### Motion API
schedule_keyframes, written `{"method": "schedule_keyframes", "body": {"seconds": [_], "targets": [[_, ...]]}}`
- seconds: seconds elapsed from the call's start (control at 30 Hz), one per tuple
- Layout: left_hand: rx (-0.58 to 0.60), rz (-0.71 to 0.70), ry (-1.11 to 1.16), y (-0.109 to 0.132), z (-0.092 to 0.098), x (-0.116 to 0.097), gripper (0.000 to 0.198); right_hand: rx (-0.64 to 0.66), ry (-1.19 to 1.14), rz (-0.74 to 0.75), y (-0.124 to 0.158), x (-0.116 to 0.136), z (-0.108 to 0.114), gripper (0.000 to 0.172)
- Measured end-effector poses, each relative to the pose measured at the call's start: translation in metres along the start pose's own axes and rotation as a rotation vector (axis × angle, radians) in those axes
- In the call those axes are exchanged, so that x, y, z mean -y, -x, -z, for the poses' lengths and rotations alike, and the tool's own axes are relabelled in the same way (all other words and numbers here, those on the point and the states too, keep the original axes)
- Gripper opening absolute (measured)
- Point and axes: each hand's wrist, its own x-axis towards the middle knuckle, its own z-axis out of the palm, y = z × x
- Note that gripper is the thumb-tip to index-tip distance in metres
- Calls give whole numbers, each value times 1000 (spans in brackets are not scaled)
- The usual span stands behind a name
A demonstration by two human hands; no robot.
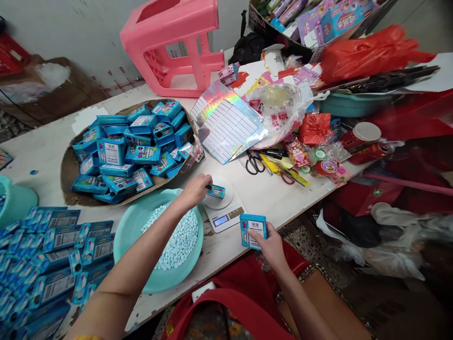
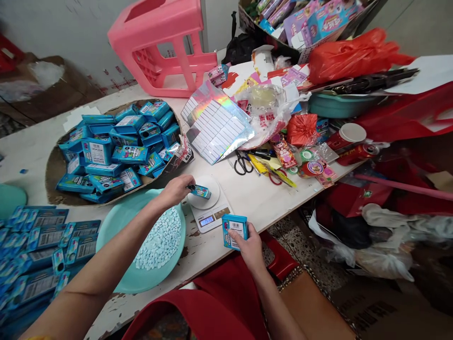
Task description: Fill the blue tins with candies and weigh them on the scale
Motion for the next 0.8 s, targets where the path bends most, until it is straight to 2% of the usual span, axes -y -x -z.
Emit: {"method": "schedule_keyframes", "body": {"seconds": [0.07,0.17,0.27,0.37,0.4,0.47,0.57,0.67,0.8], "targets": [[-31,62,210,0,2,0,13,-1,10,4,0,-1,0,42],[-83,227,785,9,6,7,13,-10,29,16,2,-2,0,42],[-192,385,1333,33,5,25,23,-16,23,16,4,-1,1,42],[-276,523,1575,66,-6,45,24,-27,15,9,5,1,1,44],[-261,571,1578,77,-10,50,23,-30,18,7,5,1,0,44],[-152,638,1492,95,-19,56,24,-32,28,3,5,2,-1,45],[37,597,1226,107,-23,56,24,-29,45,10,6,4,-6,45],[101,452,906,98,-14,50,18,-10,51,19,6,5,-11,45],[105,320,595,64,2,34,16,6,64,28,5,4,-13,44]]}}
